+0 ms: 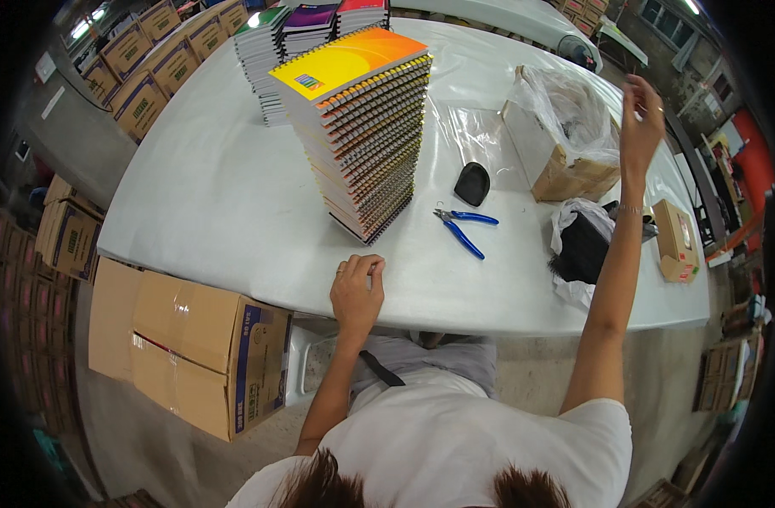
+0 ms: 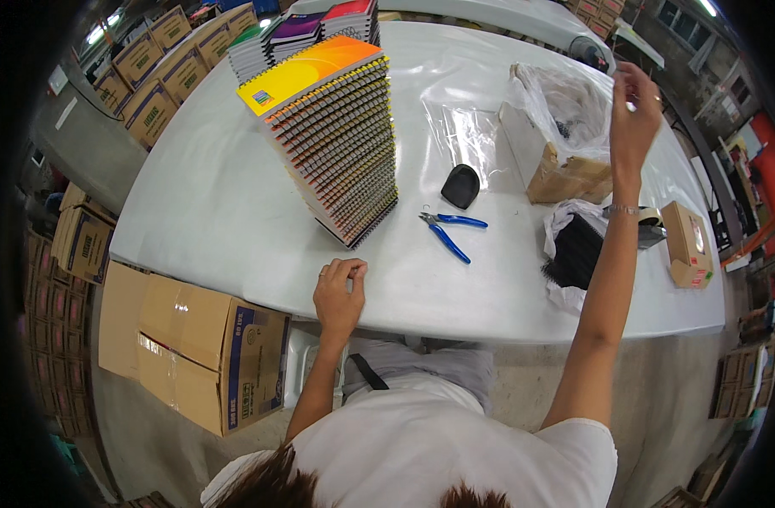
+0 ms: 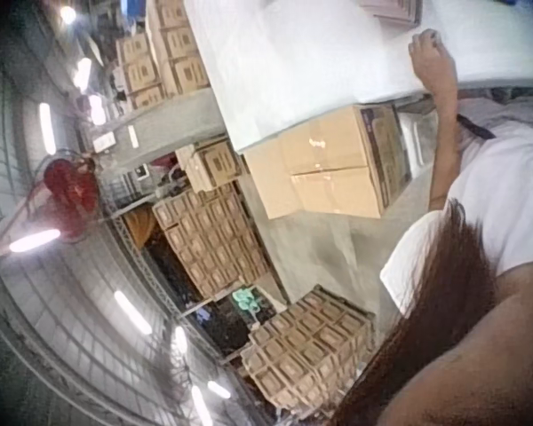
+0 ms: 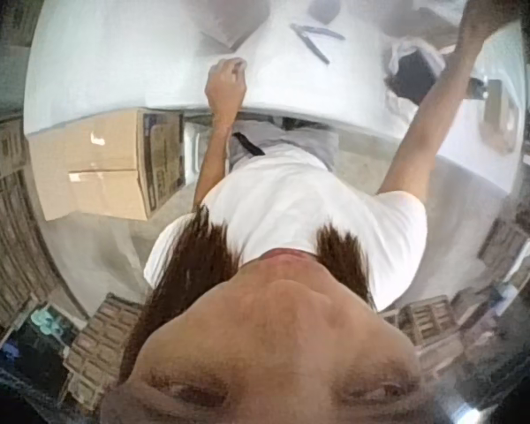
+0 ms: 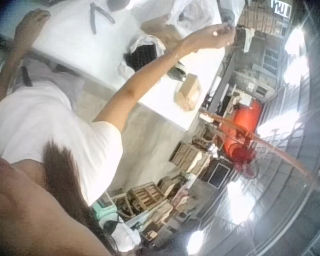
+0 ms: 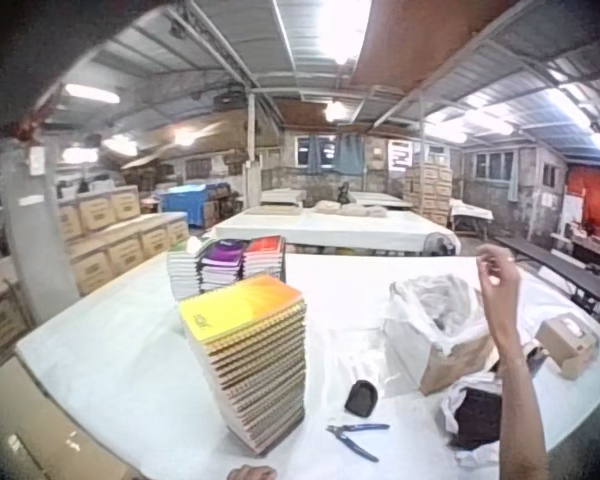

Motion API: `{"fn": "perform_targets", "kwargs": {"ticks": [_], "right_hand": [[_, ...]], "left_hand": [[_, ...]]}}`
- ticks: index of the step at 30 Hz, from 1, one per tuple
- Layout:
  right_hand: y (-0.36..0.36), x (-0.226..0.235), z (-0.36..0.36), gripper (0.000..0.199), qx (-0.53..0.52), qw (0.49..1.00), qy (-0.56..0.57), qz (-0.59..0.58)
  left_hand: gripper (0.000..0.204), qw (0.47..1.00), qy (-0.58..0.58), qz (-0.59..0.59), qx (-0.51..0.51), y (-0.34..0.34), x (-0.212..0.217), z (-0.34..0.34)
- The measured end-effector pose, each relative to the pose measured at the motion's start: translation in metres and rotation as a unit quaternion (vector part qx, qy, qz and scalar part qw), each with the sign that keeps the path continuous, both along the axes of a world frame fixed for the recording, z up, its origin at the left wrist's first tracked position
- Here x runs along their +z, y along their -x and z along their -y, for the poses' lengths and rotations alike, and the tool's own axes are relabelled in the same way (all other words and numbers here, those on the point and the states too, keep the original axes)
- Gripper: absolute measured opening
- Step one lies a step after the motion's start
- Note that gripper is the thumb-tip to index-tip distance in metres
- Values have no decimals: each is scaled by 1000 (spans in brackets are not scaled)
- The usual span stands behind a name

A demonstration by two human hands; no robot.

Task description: The person trims the excess spiral binding from a stack of notebooks using shears by hand.

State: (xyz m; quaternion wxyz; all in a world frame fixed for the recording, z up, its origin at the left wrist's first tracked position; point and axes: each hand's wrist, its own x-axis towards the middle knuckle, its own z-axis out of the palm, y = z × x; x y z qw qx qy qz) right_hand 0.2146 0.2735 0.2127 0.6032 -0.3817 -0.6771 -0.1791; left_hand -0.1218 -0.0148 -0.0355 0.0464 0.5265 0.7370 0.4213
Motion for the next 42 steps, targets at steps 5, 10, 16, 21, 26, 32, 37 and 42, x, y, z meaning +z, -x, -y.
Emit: {"fn": "perform_targets", "kwargs": {"ticks": [5,10,16,21,26,32,37,42], "right_hand": [[9,-67,0,28,50,985,159,39],[80,-187,90,60,283,852,390,207],[93,-239,158,93,150,847,451,238],[91,-231,149,79,116,847,465,230],[86,-221,126,59,185,803,556,106],[137,-141,161,58,556,483,601,-311],[181,-109,179,66,603,560,531,-200],[219,-70,214,71,439,833,332,-51]], "left_hand": [[8,1000,-17,1,-11,0,0,-1],[5,990,-66,128,-15,8,3,4],[11,962,-249,100,43,61,79,1],[22,928,-373,13,-7,91,175,-29],[36,916,-393,-34,-75,102,216,-65],[46,909,-387,-26,-151,104,228,-97],[56,917,-349,-6,-195,100,219,-109],[58,910,-379,-33,-163,95,217,-113]]}}
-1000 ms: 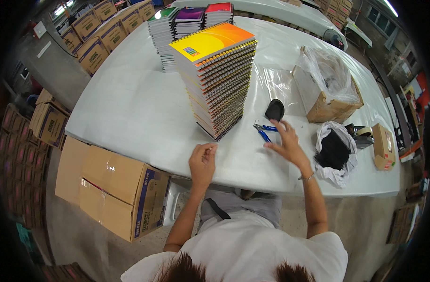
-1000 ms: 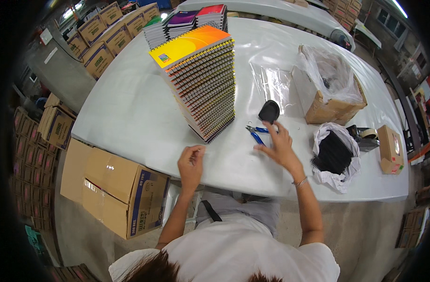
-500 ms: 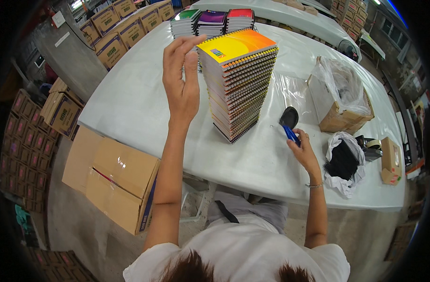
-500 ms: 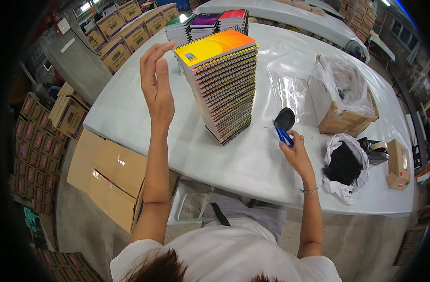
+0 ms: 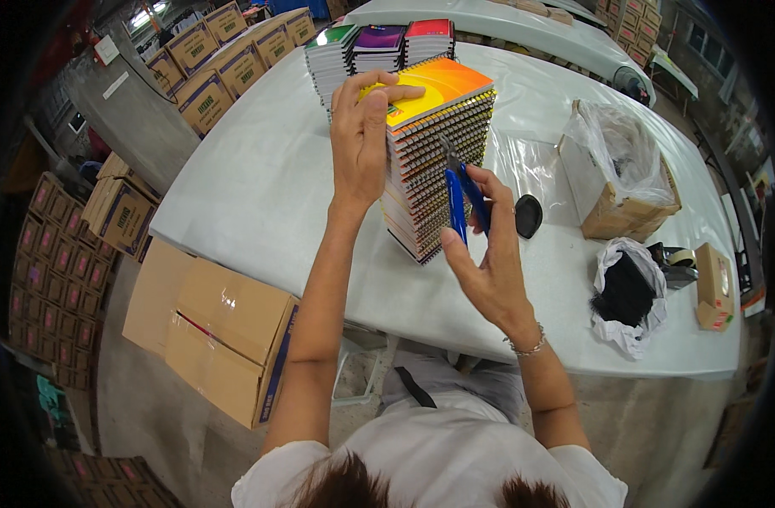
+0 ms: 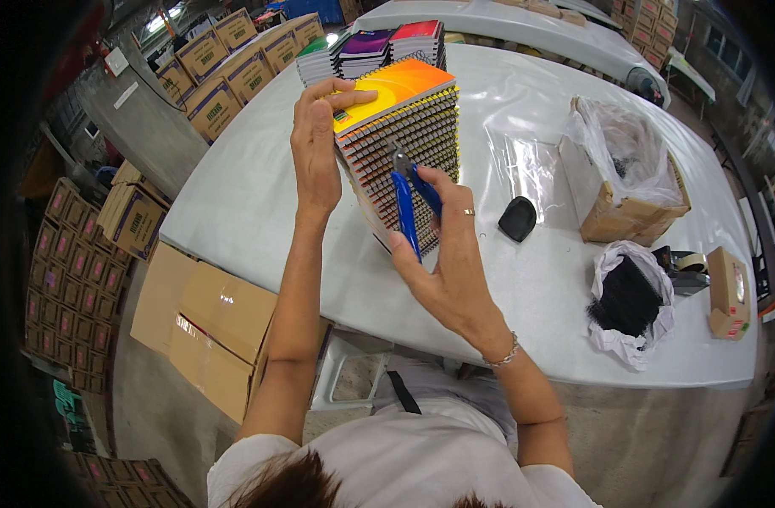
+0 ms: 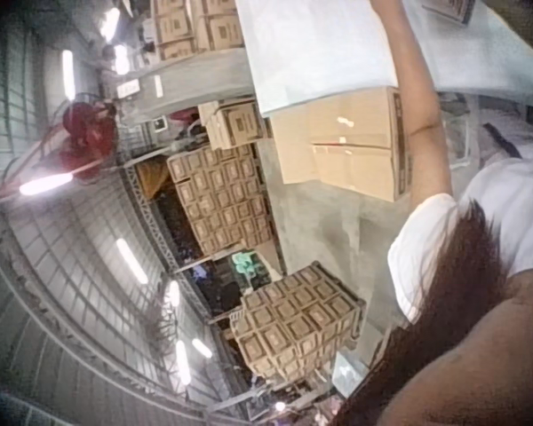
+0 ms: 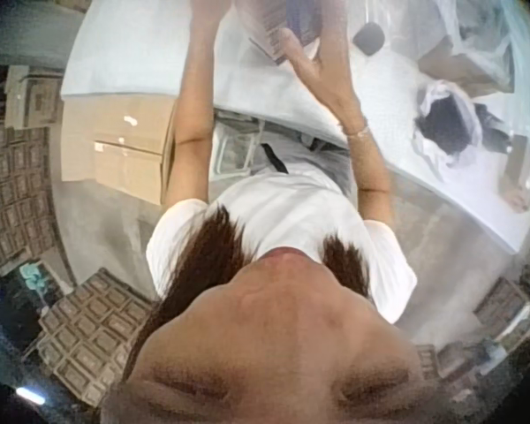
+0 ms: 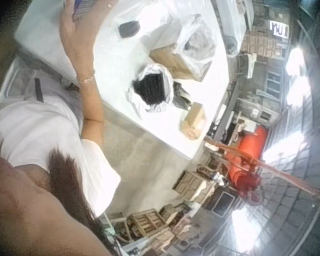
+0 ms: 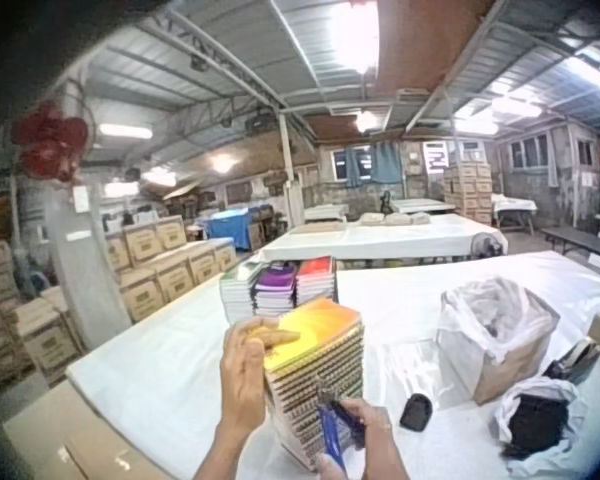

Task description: The person trims the excess spiral binding from a stack of notebooks using shears by hand.

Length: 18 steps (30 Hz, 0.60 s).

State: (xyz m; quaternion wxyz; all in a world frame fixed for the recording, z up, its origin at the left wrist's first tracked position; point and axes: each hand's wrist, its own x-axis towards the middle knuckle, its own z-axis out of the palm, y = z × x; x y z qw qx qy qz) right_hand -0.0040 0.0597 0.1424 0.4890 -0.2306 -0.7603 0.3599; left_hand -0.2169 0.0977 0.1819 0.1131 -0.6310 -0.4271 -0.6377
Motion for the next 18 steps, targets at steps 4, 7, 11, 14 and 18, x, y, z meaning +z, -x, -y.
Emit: {"fn": "perform_targets", "kwargs": {"ticks": [4,7,11,14,18], "right_hand": [[17,-3,-5,71,-63,989,-125,-37],[24,-7,-5,72,-73,984,-155,-45],[30,-18,-9,72,-97,973,-208,-29],[31,-19,-10,68,-100,972,-214,-23],[23,-6,-2,66,53,998,1,-35]], "left_hand": [[57,998,-50,24,12,-2,-5,-11],[58,996,-81,44,22,-7,-9,-17],[58,995,-87,50,24,-9,-11,-18],[58,995,-86,57,19,-9,-12,-19],[57,995,-81,54,23,-7,-11,-18]]}}
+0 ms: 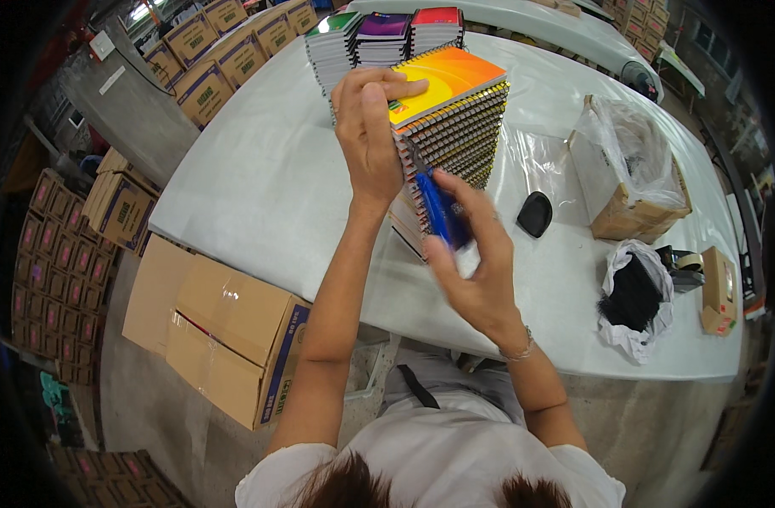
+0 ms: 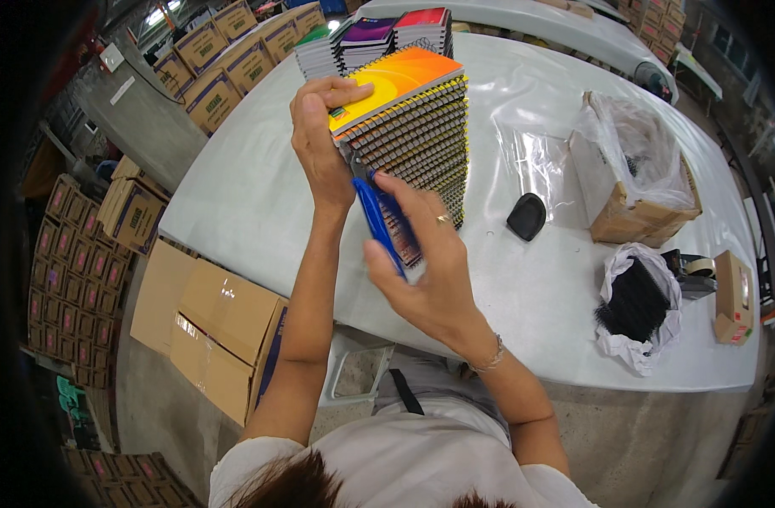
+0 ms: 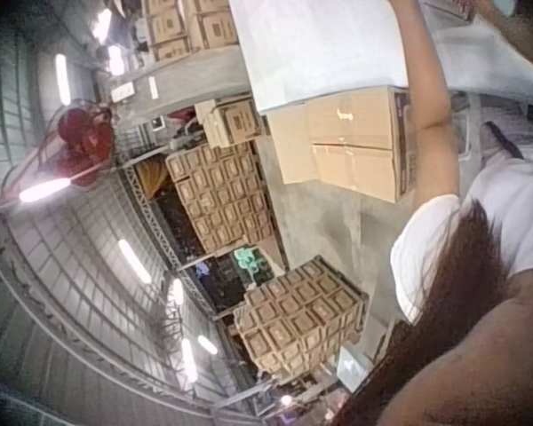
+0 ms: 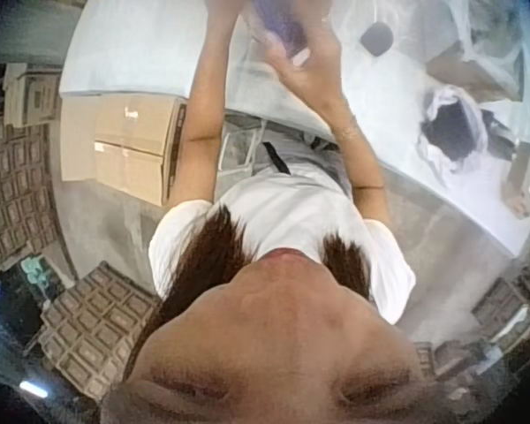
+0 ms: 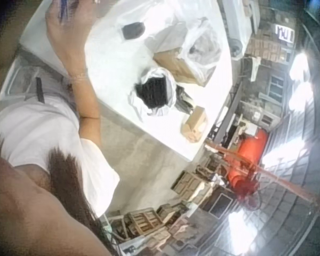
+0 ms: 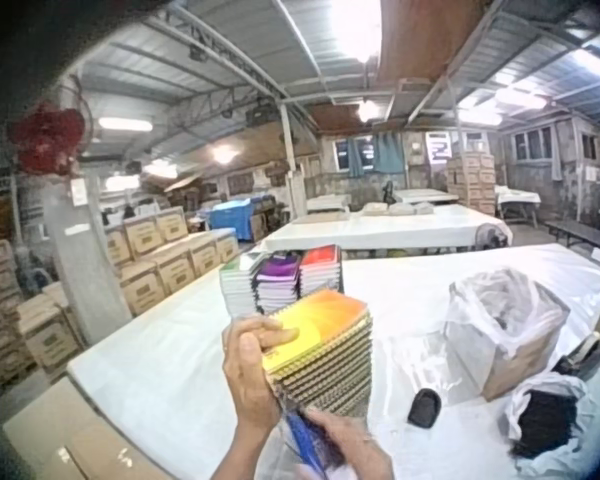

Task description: The person trims the excess spiral binding from a stack of notebooks using shears by hand.

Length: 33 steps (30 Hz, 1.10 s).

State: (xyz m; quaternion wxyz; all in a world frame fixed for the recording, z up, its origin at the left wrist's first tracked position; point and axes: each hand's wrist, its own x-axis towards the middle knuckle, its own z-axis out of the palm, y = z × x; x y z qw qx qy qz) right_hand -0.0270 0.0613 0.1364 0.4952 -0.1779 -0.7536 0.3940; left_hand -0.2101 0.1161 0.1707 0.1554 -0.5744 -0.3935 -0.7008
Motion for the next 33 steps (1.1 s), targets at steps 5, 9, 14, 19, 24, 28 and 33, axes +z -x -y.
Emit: {"fn": "perform_targets", "kwargs": {"ticks": [5,9,14,19,24,28,33], "right_hand": [[-9,12,6,71,175,955,234,-58],[2,-11,7,73,-54,996,-73,17],[8,-13,2,72,-117,984,-133,24],[-3,-9,-3,71,232,935,252,-89],[-13,2,-3,63,204,949,236,-46],[3,-24,3,66,-111,986,-111,51],[12,-37,-5,65,-141,979,-144,7]], "left_hand": [[56,1000,-8,-11,-4,2,-3,0],[55,1000,-2,0,-1,-1,0,-1],[56,1000,-9,-10,-1,1,-2,0],[56,1000,-12,2,0,1,-4,0],[69,999,38,-20,21,-1,-4,6],[70,999,38,-7,14,0,-4,2],[69,999,28,-17,13,0,-7,3]]}}
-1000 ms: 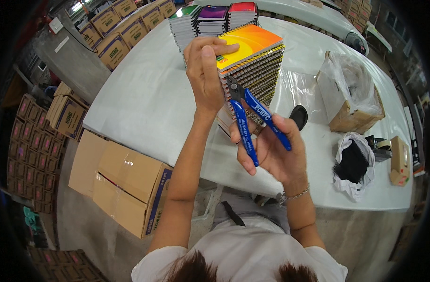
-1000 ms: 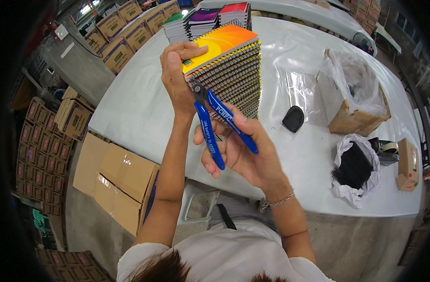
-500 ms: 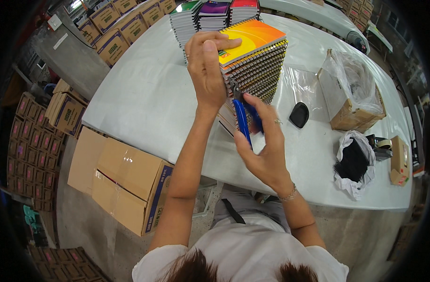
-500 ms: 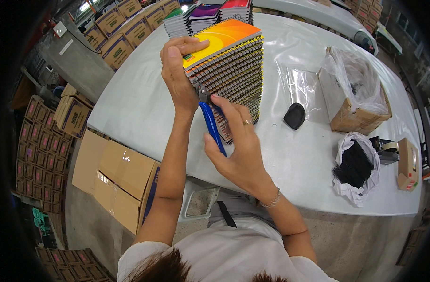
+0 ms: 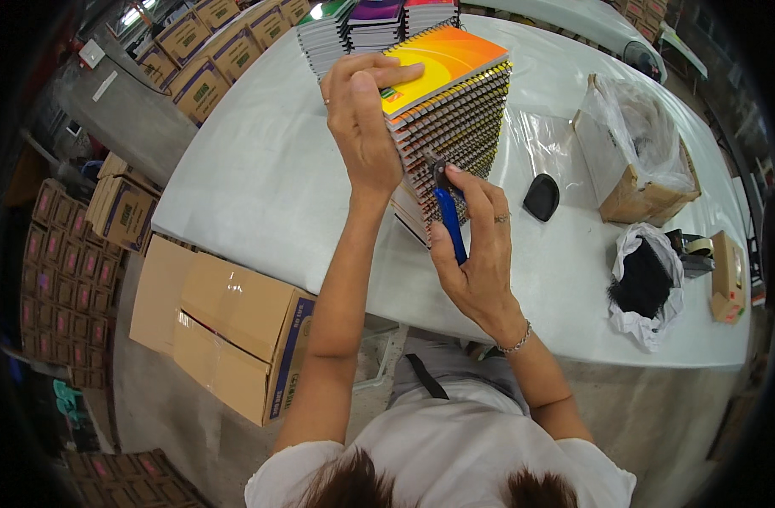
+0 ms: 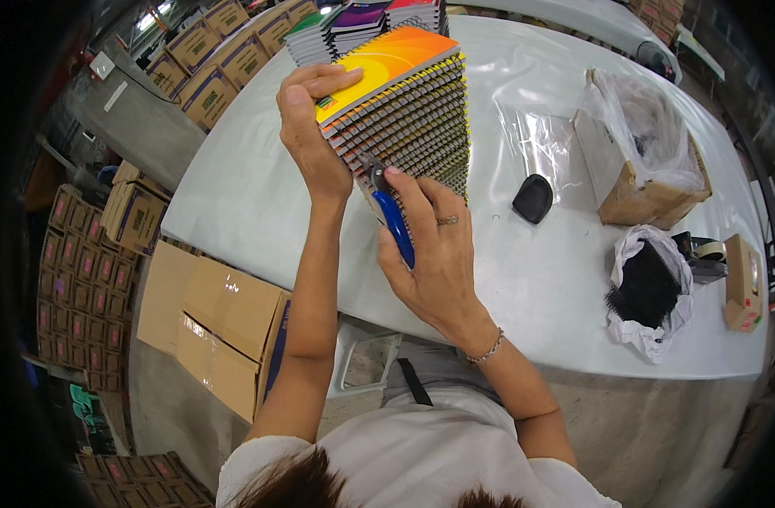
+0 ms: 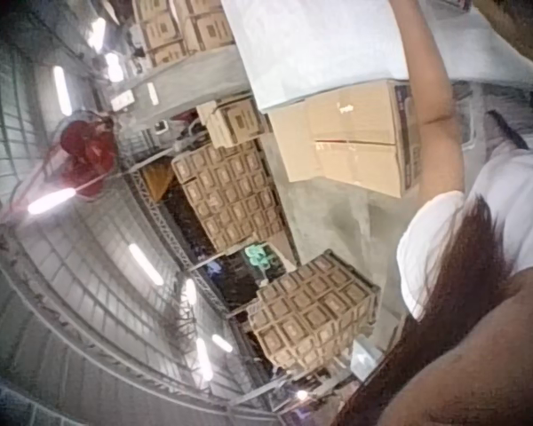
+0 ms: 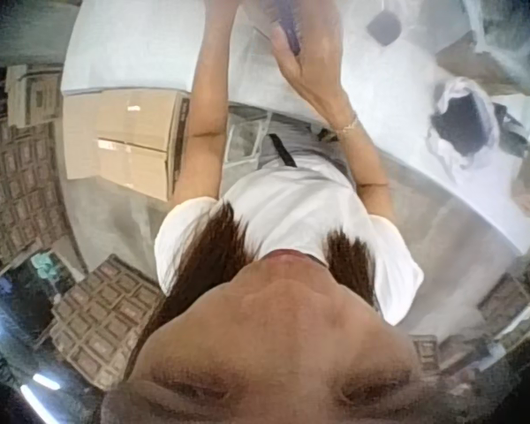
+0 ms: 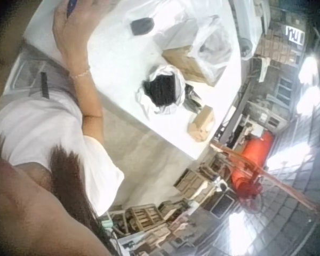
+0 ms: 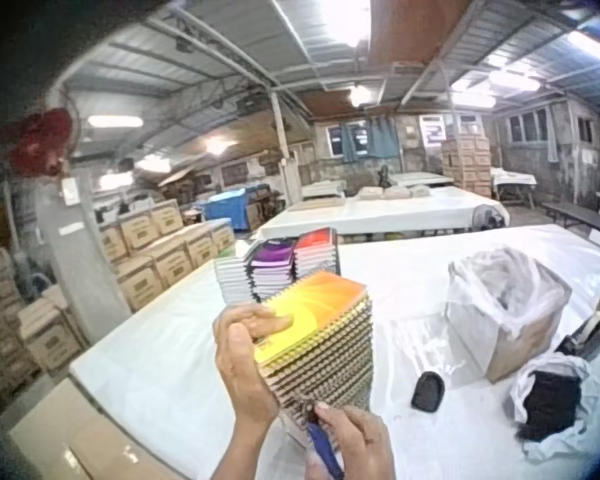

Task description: The person trims the excess spiral binding from a stack of notebooks using shears by hand.

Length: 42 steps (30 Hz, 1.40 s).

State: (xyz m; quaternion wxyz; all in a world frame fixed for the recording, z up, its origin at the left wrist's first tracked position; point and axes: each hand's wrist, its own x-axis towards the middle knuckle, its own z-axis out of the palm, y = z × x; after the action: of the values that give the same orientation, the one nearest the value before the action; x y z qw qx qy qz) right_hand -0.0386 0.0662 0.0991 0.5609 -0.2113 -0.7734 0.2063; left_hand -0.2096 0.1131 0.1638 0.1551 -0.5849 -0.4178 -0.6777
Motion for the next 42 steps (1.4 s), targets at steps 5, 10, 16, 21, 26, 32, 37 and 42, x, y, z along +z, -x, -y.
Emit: {"fn": "perform_targets", "kwargs": {"ticks": [5,10,16,21,26,32,37,42], "right_hand": [[5,7,3,60,-63,997,-43,19],[11,9,-1,59,-73,996,-51,4],[12,4,-2,58,-79,996,-51,1],[8,7,-1,56,-69,997,-43,-5],[11,7,-1,52,-56,998,-24,-11],[-15,34,-2,44,427,727,517,-148],[-4,23,13,47,94,977,188,-44],[2,8,10,55,-86,996,13,29]], "left_hand": [[68,999,0,21,-25,0,-2,-2],[59,997,-48,44,-46,-1,-2,-10],[63,997,-29,55,-48,0,-4,-10],[70,999,-6,39,-36,-3,-3,-6],[66,997,-13,66,-44,-4,-4,-9],[65,995,-20,78,-59,-4,-4,-8],[65,997,-17,60,-41,-5,-4,-7],[65,997,-18,61,-43,-3,-4,-11]]}}
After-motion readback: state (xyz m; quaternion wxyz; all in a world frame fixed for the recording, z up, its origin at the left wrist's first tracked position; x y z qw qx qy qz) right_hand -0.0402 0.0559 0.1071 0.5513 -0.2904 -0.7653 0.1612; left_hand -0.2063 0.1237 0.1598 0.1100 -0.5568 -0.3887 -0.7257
